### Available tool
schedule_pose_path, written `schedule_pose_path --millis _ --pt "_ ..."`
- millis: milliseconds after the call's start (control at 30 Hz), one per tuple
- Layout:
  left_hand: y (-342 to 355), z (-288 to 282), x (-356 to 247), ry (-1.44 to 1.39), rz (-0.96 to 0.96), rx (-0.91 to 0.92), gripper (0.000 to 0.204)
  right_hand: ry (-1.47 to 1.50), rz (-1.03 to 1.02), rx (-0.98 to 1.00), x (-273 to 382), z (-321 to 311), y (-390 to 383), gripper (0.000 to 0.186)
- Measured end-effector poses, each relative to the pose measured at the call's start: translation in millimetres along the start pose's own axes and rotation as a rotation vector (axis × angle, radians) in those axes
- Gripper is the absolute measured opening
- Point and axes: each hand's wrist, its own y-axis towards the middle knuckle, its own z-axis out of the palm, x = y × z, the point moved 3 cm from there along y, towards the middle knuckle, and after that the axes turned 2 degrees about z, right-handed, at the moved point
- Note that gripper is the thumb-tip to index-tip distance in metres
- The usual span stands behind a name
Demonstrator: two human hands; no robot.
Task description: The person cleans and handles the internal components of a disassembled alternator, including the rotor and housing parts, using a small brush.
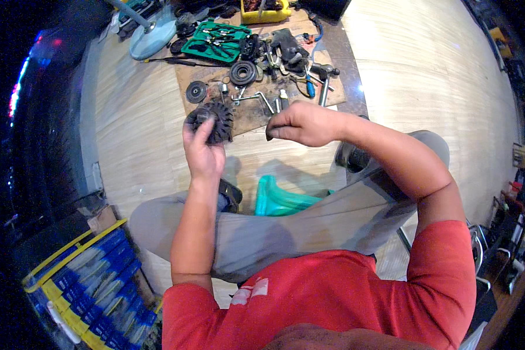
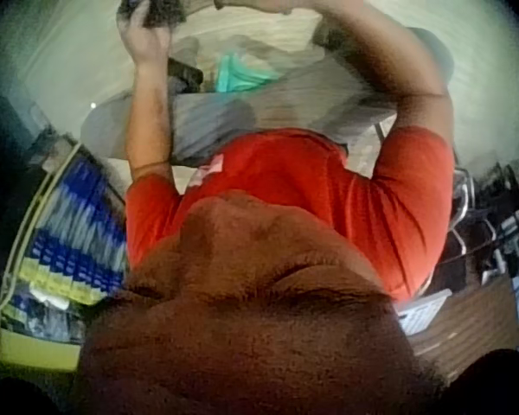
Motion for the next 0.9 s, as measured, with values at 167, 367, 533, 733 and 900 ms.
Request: schedule_pose_path --millis 167,367,533,733,900 --pt "18 -15 -25 -0.248 -0.019 -0.117 0.022 -0.256 0.124 -0.107 -26 -3 -2 0.020" --pt "15 -14 -43 -0.302 0.017 -0.058 0.032 -0.566 0.126 -0.312 -45 -47 -4 0.018" --pt "8 -18 -46 -0.266 0.001 0.050 0.037 -0.746 0.215 -0.228 -45 -65 -7 0.015" --pt "0 -8 -36 -0.229 -0.029 0.241 0.045 -0.764 0.165 -0.198 -78 -63 -10 0.013" --pt "-9 -1 -18 -0.090 -0.074 0.232 0.045 -0.747 0.205 -0.144 -93 -55 -16 0.016"
